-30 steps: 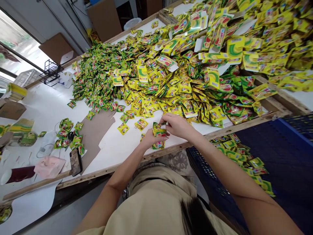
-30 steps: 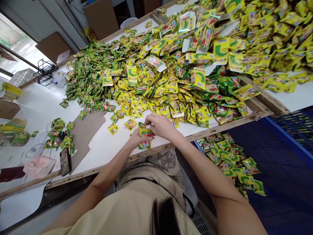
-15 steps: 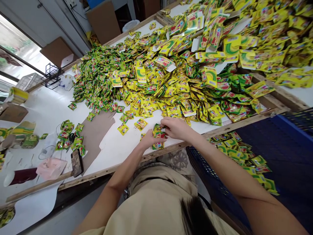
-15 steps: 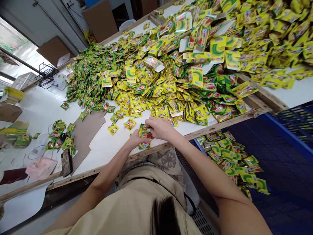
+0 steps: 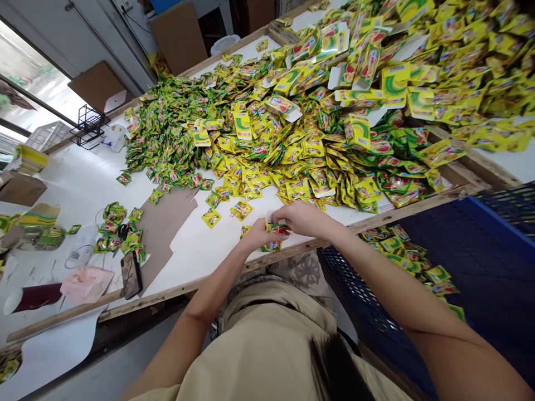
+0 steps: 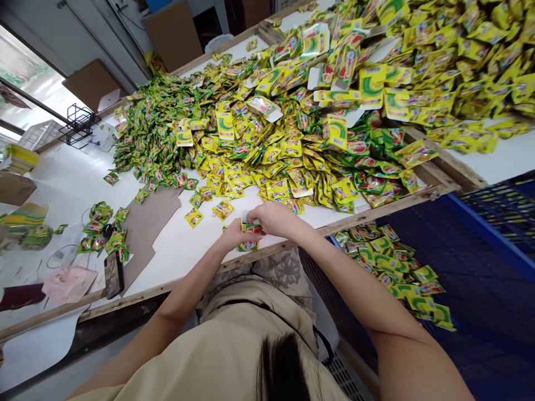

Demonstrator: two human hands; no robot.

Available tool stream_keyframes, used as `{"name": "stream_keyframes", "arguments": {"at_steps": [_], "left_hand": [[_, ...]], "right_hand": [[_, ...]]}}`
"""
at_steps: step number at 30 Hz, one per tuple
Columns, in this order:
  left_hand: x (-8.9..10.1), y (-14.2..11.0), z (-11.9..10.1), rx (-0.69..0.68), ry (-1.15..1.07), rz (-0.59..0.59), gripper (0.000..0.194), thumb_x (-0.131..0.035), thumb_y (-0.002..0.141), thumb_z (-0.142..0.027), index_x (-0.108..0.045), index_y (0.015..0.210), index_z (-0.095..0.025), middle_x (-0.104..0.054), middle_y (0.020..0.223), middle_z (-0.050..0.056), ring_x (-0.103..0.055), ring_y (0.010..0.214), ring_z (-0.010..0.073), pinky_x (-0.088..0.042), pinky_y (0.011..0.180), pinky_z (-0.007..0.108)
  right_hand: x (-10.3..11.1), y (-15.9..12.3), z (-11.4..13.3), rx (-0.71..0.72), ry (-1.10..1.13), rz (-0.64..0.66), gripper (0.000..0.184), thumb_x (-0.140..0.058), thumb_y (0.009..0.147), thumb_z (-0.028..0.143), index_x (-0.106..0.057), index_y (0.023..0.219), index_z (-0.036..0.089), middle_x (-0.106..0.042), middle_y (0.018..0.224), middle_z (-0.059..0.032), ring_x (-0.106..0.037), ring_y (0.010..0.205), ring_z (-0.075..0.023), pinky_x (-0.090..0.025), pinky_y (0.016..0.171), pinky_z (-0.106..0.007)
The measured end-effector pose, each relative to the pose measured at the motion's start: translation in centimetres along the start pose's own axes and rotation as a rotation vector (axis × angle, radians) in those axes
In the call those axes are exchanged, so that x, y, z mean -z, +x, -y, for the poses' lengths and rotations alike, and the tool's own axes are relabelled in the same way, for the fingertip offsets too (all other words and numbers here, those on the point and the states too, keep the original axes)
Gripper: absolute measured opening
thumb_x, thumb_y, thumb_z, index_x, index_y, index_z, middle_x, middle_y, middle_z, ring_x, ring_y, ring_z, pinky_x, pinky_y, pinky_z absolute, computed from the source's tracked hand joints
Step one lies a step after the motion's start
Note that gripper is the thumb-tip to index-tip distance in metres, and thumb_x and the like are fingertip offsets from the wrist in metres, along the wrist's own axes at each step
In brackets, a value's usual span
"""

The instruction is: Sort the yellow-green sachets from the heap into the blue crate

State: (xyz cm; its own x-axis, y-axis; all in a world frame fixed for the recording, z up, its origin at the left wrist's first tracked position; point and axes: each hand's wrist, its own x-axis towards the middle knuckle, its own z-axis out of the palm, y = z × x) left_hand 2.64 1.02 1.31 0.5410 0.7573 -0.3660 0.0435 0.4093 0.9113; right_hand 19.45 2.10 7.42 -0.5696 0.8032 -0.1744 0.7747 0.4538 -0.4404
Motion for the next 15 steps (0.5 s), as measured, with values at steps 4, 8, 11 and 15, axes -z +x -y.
{"name": "stream_keyframes", "arguments": {"at_steps": [4,8,11,15], "left_hand": [[-0.01,-0.07,0.06,0.015,-0.061,-0.05,0.042,-0.086,0.049,-0.032,-0.067,0.079,-0.011,-0.07,0.077,0.004,-0.063,0.073,0.0169,-0.048,0.075,0.031],[-0.05,-0.13,0.06,0.034,-0.089,-0.012,0.045,-0.086,0.048,-0.033,-0.069,0.084,-0.011,-0.071,0.082,0.006,-0.065,0.077,0.0193,-0.049,0.08,0.035],[-0.03,-0.11,0.22,0.034,-0.063,-0.031,0.042,-0.085,0.049,-0.033,-0.069,0.08,-0.011,-0.071,0.079,0.005,-0.065,0.076,0.0187,-0.049,0.078,0.034],[0.08,0.05,0.64,0.015,-0.056,-0.037,0.04,-0.085,0.05,-0.032,-0.069,0.08,-0.011,-0.07,0.077,0.004,-0.063,0.072,0.0168,-0.048,0.074,0.031]], "right_hand": [[-0.9,-0.29,-0.2,-0.069,0.062,-0.161,0.03,-0.05,0.072,0.004,-0.065,0.092,0.02,-0.067,0.092,-0.0056,-0.059,0.081,-0.018,-0.032,0.062,-0.025],[-1.08,-0.38,-0.23,-0.133,0.076,-0.199,0.031,-0.052,0.071,0.005,-0.061,0.098,0.017,-0.063,0.1,-0.0082,-0.058,0.08,-0.0183,-0.032,0.061,-0.025],[-0.86,-0.35,-0.19,-0.069,0.052,-0.105,0.027,-0.054,0.071,0.008,-0.063,0.094,0.019,-0.064,0.095,-0.0065,-0.057,0.077,-0.0182,-0.029,0.059,-0.025],[-0.82,-0.04,-0.33,0.025,0.042,-0.035,0.025,-0.051,0.073,0.006,-0.065,0.088,0.021,-0.066,0.088,-0.0052,-0.057,0.074,-0.0179,-0.027,0.057,-0.026]]}}
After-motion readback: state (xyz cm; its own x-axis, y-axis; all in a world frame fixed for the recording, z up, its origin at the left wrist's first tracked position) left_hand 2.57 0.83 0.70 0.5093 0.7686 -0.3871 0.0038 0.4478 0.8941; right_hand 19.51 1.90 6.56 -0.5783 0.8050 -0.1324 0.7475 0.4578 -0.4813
